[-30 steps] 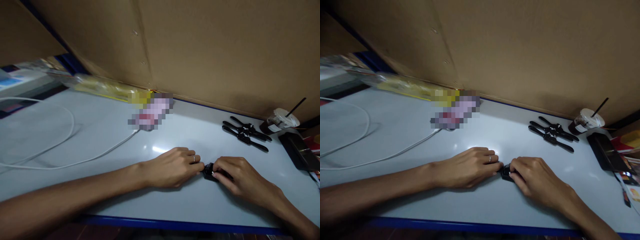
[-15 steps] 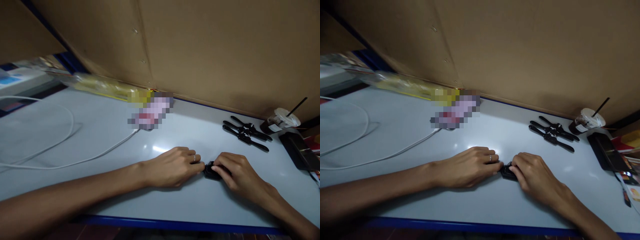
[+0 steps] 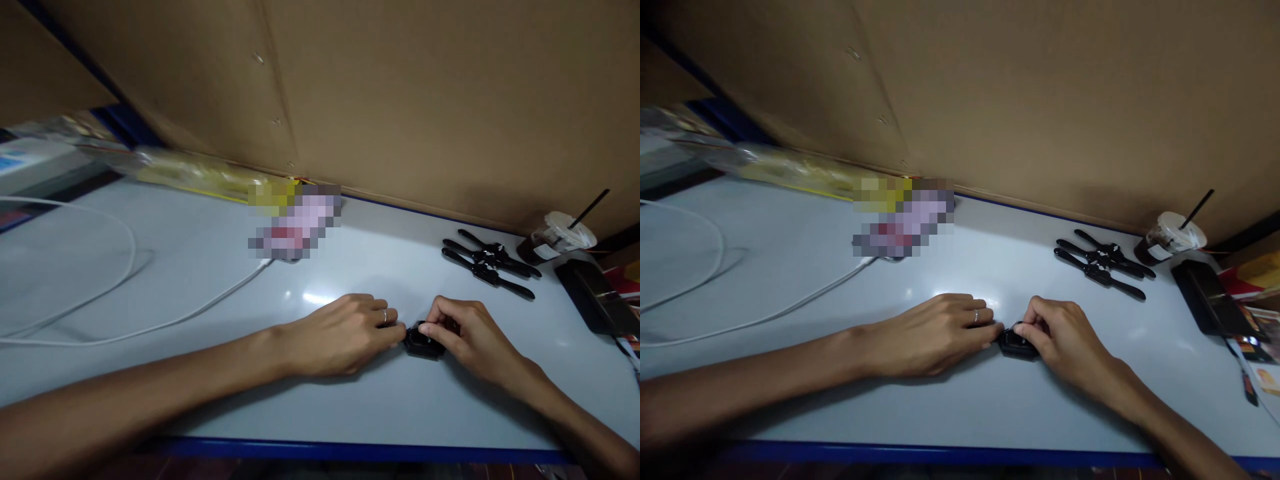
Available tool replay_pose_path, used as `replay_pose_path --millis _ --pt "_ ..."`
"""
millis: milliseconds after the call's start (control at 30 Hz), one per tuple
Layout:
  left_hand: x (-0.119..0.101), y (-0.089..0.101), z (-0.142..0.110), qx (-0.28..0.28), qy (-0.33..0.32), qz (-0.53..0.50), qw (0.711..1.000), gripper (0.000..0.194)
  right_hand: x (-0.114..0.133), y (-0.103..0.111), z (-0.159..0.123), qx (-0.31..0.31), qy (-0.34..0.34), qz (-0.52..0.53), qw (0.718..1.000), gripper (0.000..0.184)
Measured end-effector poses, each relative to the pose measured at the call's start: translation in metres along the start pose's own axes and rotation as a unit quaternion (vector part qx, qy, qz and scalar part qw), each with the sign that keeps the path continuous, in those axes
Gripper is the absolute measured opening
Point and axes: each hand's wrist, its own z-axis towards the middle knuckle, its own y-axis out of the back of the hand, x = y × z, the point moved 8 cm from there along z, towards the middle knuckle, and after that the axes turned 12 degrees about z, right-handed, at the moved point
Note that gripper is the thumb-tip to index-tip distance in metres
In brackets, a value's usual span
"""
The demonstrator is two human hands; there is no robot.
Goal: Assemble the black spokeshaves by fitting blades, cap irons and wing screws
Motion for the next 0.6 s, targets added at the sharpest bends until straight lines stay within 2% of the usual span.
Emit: replay_pose_path --millis 200,367,500,600 --pt "0.000 -0.004 -0.001 0.011 0.000 0.001 1.000 0.014 0.012 -0.008 -0.008 -0.028 0.070 -0.166 0.983 0.027" --pt "0.000 -0.003 0.000 0.008 0.000 0.004 1.000 0.015 0.021 -0.015 -0.011 -0.077 0.123 -0.300 0.943 0.032" --pt "-0.001 -0.003 0.000 0.009 -0.003 0.003 1.000 0.015 0.027 -0.020 -0.014 -0.110 0.157 -0.360 0.913 0.034" --pt "0.000 -0.003 0.000 0.008 -0.003 0.003 1.000 0.016 0.028 -0.020 -0.017 -0.138 0.160 -0.375 0.903 0.034"
